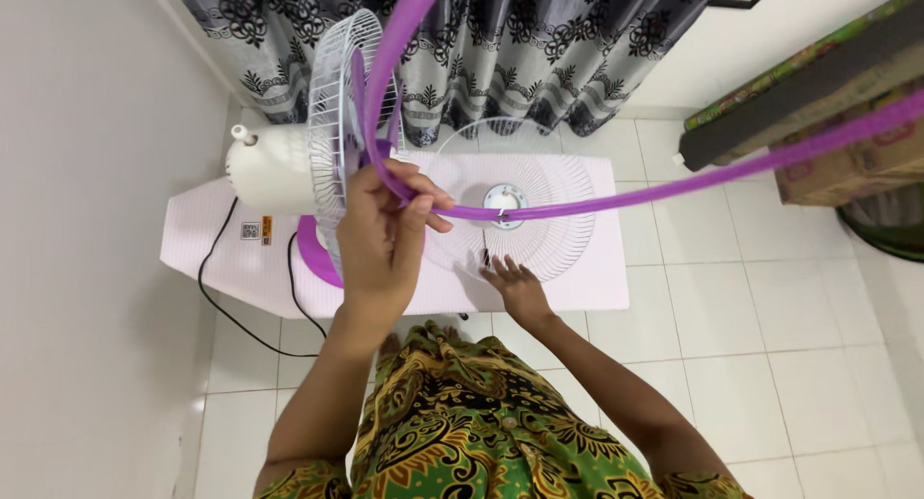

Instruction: The person assembles a small electric fan by hand. They attach the front grille to the motor housing, insert the purple fan blade, secure it with a white plastic nut, and then place the rear grille over the assembly.

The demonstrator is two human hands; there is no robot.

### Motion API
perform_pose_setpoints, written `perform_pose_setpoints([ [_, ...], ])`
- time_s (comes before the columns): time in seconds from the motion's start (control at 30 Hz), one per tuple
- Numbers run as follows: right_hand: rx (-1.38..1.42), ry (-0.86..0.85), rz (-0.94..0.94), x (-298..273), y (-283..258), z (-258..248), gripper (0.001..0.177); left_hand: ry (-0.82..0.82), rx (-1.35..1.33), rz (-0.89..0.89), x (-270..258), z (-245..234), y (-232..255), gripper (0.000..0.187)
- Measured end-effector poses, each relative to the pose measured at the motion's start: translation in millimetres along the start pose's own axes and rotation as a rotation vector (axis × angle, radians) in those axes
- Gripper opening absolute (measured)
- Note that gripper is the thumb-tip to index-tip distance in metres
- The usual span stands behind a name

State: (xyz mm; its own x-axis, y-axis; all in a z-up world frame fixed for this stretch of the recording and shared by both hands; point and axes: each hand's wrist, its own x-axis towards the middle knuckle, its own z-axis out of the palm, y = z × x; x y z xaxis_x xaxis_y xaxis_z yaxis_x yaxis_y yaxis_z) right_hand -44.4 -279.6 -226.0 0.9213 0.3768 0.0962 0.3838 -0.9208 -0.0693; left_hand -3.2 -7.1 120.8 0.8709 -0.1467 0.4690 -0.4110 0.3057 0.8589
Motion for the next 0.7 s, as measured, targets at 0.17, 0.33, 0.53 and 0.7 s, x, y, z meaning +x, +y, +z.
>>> perform_pose_setpoints([
  [0.17, 0.033, -0.140, -0.026, 2, 3, 24, 0.065, 0.045, 0.025, 0.033, -3, -9, 4, 0.023],
  [0.33, 0.075, -0.319, -0.034, 8, 5, 12, 0.063, 0.113, 0.032, 0.053, -6, -17, 4, 0.025],
  [0.53, 1.083, -0.171, 0.283, 52, 34, -56, 0.071, 0.159, 0.030, 0.017, -12, -18, -6, 0.026],
  [0.7, 1.956, 0.296, 0.257, 102, 55, -145, 0.089, 0.148, 0.136, -0.026, -35, -17, -26, 0.023],
])
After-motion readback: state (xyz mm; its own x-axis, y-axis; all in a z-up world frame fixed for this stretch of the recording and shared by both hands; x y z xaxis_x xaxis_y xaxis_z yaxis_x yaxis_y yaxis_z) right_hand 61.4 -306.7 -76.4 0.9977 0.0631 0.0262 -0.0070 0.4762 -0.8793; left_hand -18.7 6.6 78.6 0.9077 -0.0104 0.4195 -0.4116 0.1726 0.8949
